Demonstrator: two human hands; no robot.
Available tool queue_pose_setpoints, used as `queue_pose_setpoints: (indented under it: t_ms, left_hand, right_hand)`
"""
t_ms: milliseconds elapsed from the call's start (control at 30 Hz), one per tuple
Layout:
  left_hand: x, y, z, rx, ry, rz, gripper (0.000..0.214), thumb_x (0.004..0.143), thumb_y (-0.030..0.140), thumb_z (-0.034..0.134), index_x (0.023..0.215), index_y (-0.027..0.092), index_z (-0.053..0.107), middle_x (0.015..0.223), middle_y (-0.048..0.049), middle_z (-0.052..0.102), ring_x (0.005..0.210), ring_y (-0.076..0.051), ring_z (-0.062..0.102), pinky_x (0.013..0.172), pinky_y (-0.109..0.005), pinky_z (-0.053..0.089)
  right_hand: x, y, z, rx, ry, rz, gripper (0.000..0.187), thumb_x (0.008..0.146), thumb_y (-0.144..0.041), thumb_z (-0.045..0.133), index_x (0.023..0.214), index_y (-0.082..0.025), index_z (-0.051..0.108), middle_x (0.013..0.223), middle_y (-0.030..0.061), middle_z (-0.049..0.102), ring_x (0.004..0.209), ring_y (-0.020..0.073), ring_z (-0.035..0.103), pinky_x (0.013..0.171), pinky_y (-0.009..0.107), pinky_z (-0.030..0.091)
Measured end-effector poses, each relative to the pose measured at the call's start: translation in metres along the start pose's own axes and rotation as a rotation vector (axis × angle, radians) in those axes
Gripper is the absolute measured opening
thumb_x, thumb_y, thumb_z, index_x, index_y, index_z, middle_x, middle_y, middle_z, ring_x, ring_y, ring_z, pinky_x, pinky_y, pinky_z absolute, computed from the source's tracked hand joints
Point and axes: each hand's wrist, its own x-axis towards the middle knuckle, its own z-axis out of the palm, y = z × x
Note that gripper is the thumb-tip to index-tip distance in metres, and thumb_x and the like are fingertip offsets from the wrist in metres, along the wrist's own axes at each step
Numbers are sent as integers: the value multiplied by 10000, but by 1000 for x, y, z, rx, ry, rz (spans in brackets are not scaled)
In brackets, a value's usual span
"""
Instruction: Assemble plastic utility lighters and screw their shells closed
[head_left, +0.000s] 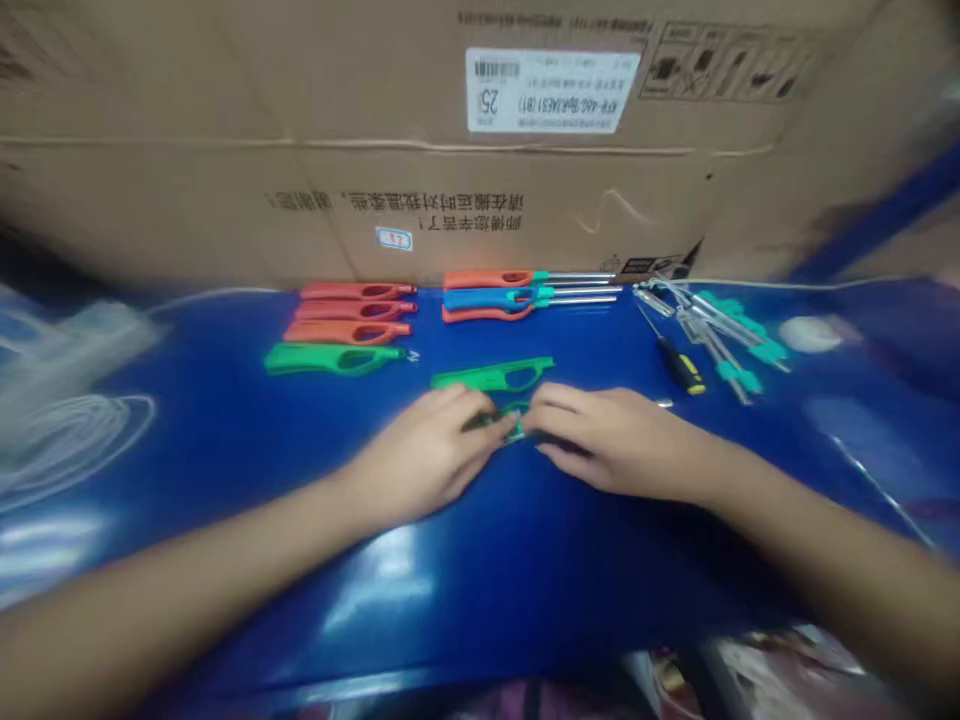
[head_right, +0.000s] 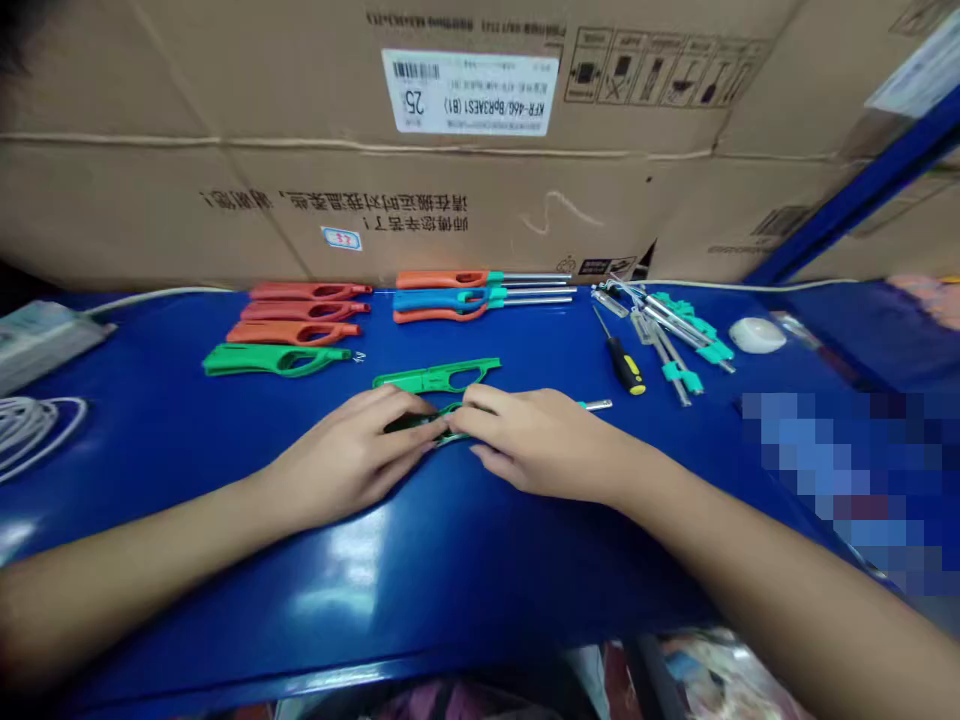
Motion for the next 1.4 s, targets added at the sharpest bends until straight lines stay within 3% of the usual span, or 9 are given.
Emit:
queue_pose_setpoints:
  t_ms: [333, 400, 500, 700, 1033, 1133, 1233, 1333, 1400]
  left_hand:
    - [-3, -3, 6, -3, 35, 37, 333, 1026, 223, 476, 1314, 189, 639, 1327, -92, 653, 1105, -262, 592, 898, -411, 520]
    - [-3, -4, 7, -8, 42, 41, 335, 1024, 219, 481, 1320, 190, 636, 1339, -83, 654, 1100, -260, 593, 892, -411, 523]
    - [-2, -4, 7, -7, 61, 43, 329, 1021, 217, 490, 1310, 186, 642, 1339, -79, 661, 1079, -260, 600, 873, -409, 529]
    - [-4, -5, 9, -20, 70, 53, 352, 1015, 206, 498, 1348, 180, 610, 1383, -71, 636, 1127, -260, 594, 926, -411, 532]
    - [-1, -4, 6, 58, 65, 121, 350, 1027, 182, 449, 1324, 160, 632, 1365, -43, 661, 1066, -253, 624, 829, -410, 568]
    - [-1, -5, 7, 71, 62, 129, 346, 1022, 181, 457, 1315, 159, 640, 1362, -44, 663, 1071, -265, 620, 838, -424, 571]
    - [-3, -6, 8, 46, 64, 108, 350, 1020, 183, 458, 1321, 174, 635, 1360, -53, 662, 1108, -269, 610, 884, -433, 567]
    - [-5, -9, 10, -12, 60, 73, 348, 1013, 184, 468, 1319, 190, 635, 1343, -69, 663, 1122, -261, 609, 928, -438, 557]
    - [-5, -10, 11, -56, 61, 48, 343, 1006, 189, 484, 1314, 201, 636, 1328, -81, 661, 1128, -256, 609, 942, -439, 552]
  right_hand:
    - [2, 4, 6, 140, 96, 38, 145, 1027, -255, 448, 1054, -210, 583, 1095, 53, 622, 848, 167, 615, 689, 283, 443]
    - [3, 5, 5, 249, 142, 69, 96, 1001, -219, 489, 1030, -203, 579, 1026, 38, 628, 824, 149, 601, 697, 266, 443]
    - [3, 7, 2, 391, 198, 154, 49, 954, -178, 538, 986, -192, 572, 827, -15, 591, 630, 96, 526, 630, 235, 416]
    - [4, 11, -1, 551, 132, 227, 51, 879, -150, 585, 918, -181, 577, 614, -84, 488, 516, 74, 448, 565, 207, 384]
    - [6, 8, 2, 440, 178, 165, 125, 821, -71, 596, 888, -177, 598, 629, -78, 457, 524, 72, 425, 567, 208, 365]
    - [5, 8, 0, 439, 164, 119, 95, 851, -102, 594, 911, -170, 622, 702, -43, 532, 544, 78, 436, 564, 219, 381]
    - [4, 10, 0, 472, 149, 51, 99, 911, -143, 558, 938, -171, 649, 885, 27, 642, 646, 99, 532, 614, 233, 437]
    - [3, 20, 1, 430, 280, 59, 138, 942, -186, 540, 997, -181, 666, 1004, 58, 679, 705, 119, 586, 652, 251, 472]
    - [1, 33, 0, 290, 385, 159, 174, 941, -214, 540, 1052, -192, 672, 1041, 61, 687, 711, 133, 607, 669, 272, 489]
